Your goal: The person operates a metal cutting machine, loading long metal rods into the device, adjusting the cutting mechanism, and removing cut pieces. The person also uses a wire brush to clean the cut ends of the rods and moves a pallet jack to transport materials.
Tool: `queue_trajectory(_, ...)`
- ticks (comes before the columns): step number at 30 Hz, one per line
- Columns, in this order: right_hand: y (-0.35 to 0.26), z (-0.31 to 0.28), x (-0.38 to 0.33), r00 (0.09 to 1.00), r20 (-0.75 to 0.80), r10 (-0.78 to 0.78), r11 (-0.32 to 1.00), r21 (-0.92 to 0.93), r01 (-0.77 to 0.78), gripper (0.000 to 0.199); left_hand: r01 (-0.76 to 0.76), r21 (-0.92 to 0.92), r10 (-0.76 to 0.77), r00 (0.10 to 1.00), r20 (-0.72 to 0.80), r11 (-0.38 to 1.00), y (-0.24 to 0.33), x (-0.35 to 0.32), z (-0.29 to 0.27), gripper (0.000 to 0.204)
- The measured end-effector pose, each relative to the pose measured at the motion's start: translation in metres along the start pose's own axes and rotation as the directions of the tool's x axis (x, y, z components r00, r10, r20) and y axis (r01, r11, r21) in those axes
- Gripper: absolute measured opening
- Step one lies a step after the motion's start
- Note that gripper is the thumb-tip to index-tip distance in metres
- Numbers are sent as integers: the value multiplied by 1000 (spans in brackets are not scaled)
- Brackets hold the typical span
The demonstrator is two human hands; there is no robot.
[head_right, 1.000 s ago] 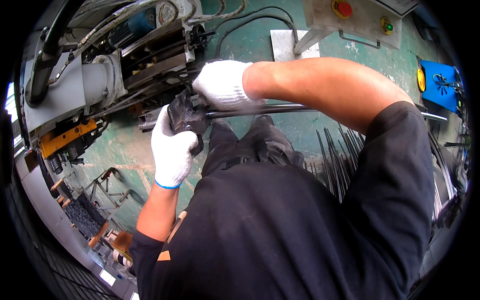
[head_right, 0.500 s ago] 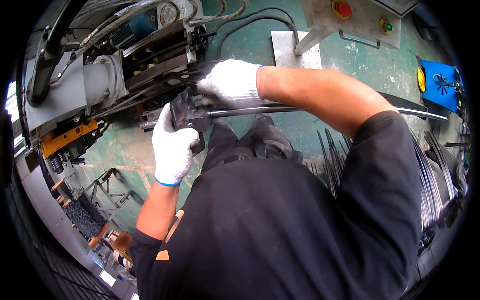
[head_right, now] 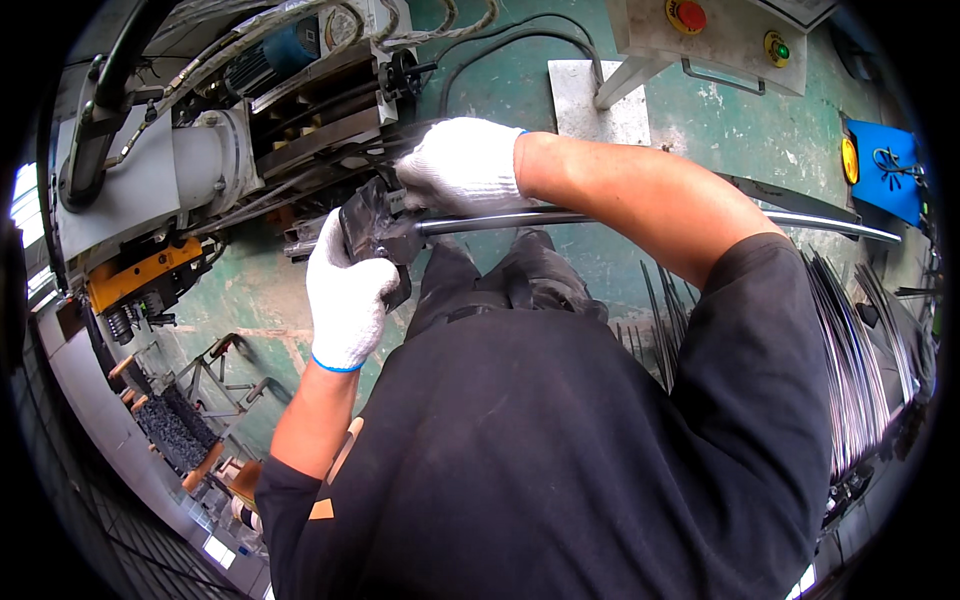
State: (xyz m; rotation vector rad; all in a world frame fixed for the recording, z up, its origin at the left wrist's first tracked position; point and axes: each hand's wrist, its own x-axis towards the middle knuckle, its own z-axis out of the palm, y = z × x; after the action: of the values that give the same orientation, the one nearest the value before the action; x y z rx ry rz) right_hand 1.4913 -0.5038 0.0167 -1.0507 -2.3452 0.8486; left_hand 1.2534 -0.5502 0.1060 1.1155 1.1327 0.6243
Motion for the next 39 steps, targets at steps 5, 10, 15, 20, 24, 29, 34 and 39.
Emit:
queue_trajectory(5,-1,-3,2,1000,17,18,999,37,-19,24,-65,35,66,997,-26,997,-11,-3,0,59)
queue_trajectory(10,1,3,3,995,53,80,994,72,-84,26,66,1,-66,998,10,998,2,3,-4,56)
queue_trajectory(15,-1,-2,5,995,72,68,994,80,-74,29,-59,-28,57,997,-48,998,-9,-5,3,54)
queue_trajectory(20,-5,-5,6,984,118,131,986,87,-142,31,3,-10,-3,1000,1,1000,-2,-2,-2,53)
queue_trajectory(24,-7,-8,10,959,173,223,933,248,-262,32,-23,-30,21,997,-69,999,-7,-3,3,52)
queue_trajectory(29,-17,-16,17,852,317,417,761,390,-518,39,-28,20,29,999,-33,999,-5,0,1,50)
queue_trajectory(34,-18,-7,17,766,376,521,545,545,-638,46,-24,58,28,998,-61,998,-5,0,3,48)
queue_trajectory(39,-26,-4,27,765,325,555,684,345,-643,39,-31,69,36,997,-71,997,-2,0,6,44)
